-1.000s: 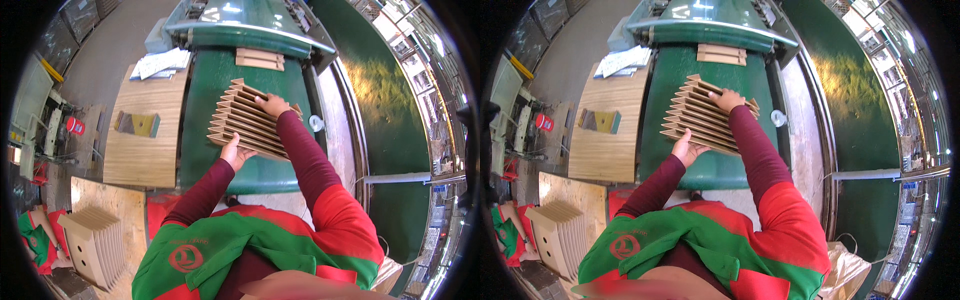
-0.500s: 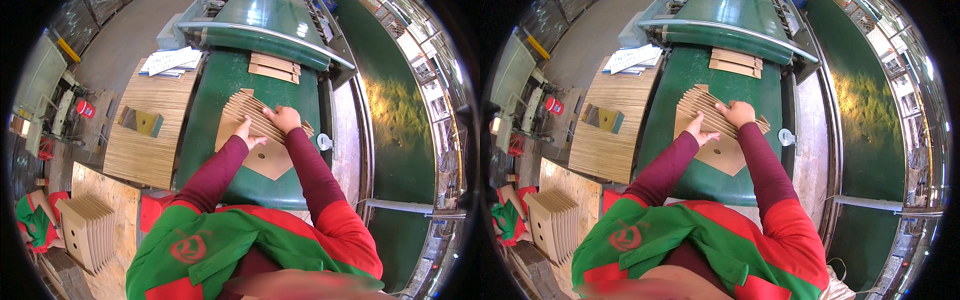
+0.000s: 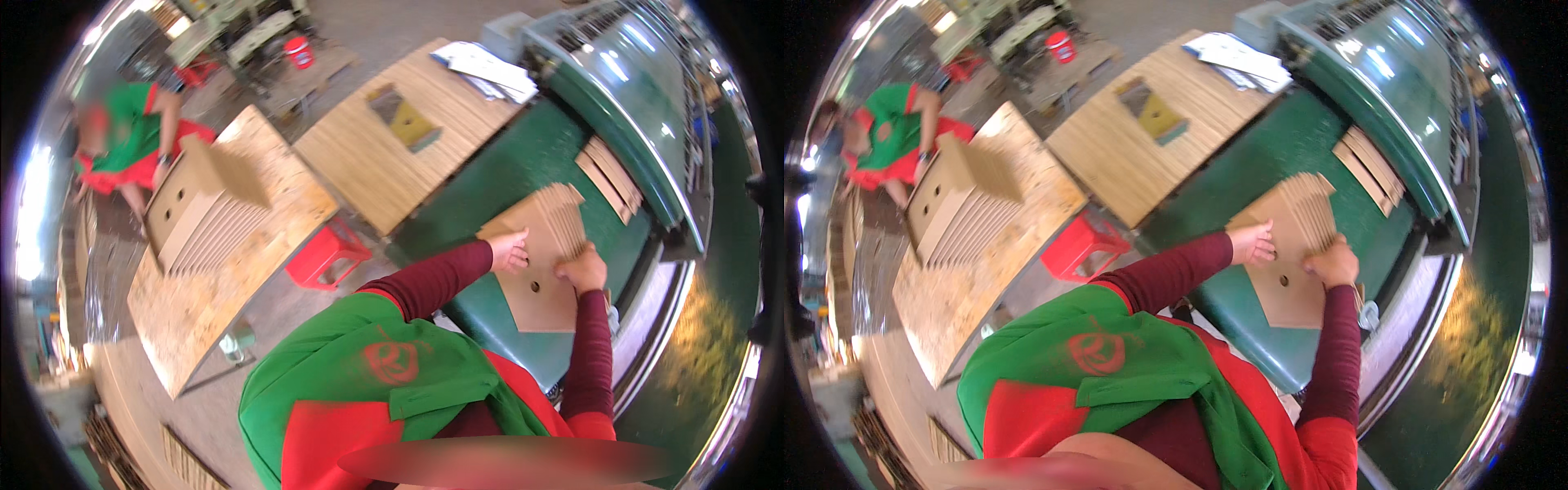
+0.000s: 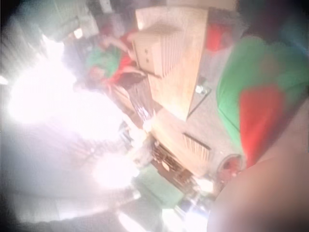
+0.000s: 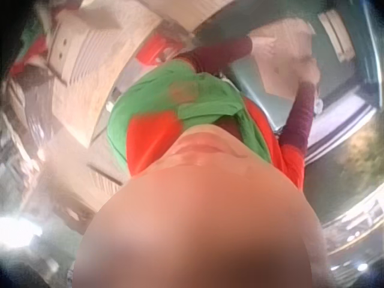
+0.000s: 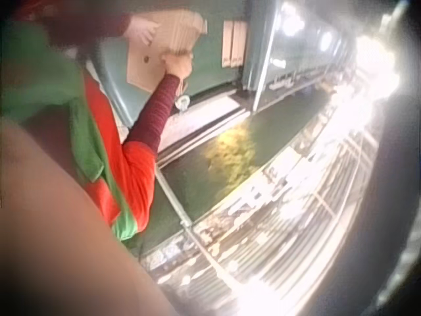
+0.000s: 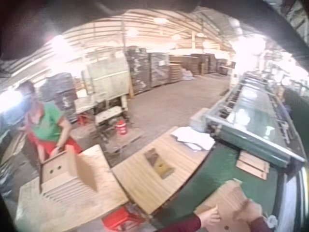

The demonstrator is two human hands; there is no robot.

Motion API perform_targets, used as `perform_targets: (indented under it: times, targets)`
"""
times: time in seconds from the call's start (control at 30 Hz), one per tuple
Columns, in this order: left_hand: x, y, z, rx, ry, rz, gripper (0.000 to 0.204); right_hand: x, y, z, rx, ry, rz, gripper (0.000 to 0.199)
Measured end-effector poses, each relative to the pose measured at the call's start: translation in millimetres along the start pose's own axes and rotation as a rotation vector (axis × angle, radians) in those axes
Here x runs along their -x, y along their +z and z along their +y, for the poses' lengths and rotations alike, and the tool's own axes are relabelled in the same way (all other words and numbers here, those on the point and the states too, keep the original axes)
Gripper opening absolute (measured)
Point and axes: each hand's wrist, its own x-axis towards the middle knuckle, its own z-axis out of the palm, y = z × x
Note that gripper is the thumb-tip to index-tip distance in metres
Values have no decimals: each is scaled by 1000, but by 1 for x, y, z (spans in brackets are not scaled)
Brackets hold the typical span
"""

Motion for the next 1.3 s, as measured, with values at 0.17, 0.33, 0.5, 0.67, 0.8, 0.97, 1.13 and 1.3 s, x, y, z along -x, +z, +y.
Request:
perform_targets:
  times: [0.17, 0.33, 0.5, 0.67, 0.8, 0.97, 1.13, 1.3]
  targets:
    - [89, -153, -69, -59, 47, 314, 74, 48, 10, -5, -99, -20, 76, 55]
    - [253, -335, -157, 151, 87, 676, 69, 86, 28, 1, -294, 78, 4, 41]
    - [424, -436, -243, 563, 483, 1212, 33, 135, 59, -24, -1397, 61, -58, 33]
    - [494, -441, -268, 249, 952, 2038, 18, 203, 91, -181, -1916, -153, -115, 54]
    - [545, -425, -242, -879, 1076, 2139, 17, 253, 77, -354, -2219, -382, -371, 55]
    - [579, -433, -207, -1040, 211, 2025, 45, 316, 62, -532, -2387, -416, -798, 51]
    - [572, -439, -213, -993, 233, 1992, 55, 367, 94, -642, -2301, -537, -882, 41]
    - [578, -435, -212, -983, 237, 1976, 56, 382, 131, -694, -2162, -326, -1019, 42]
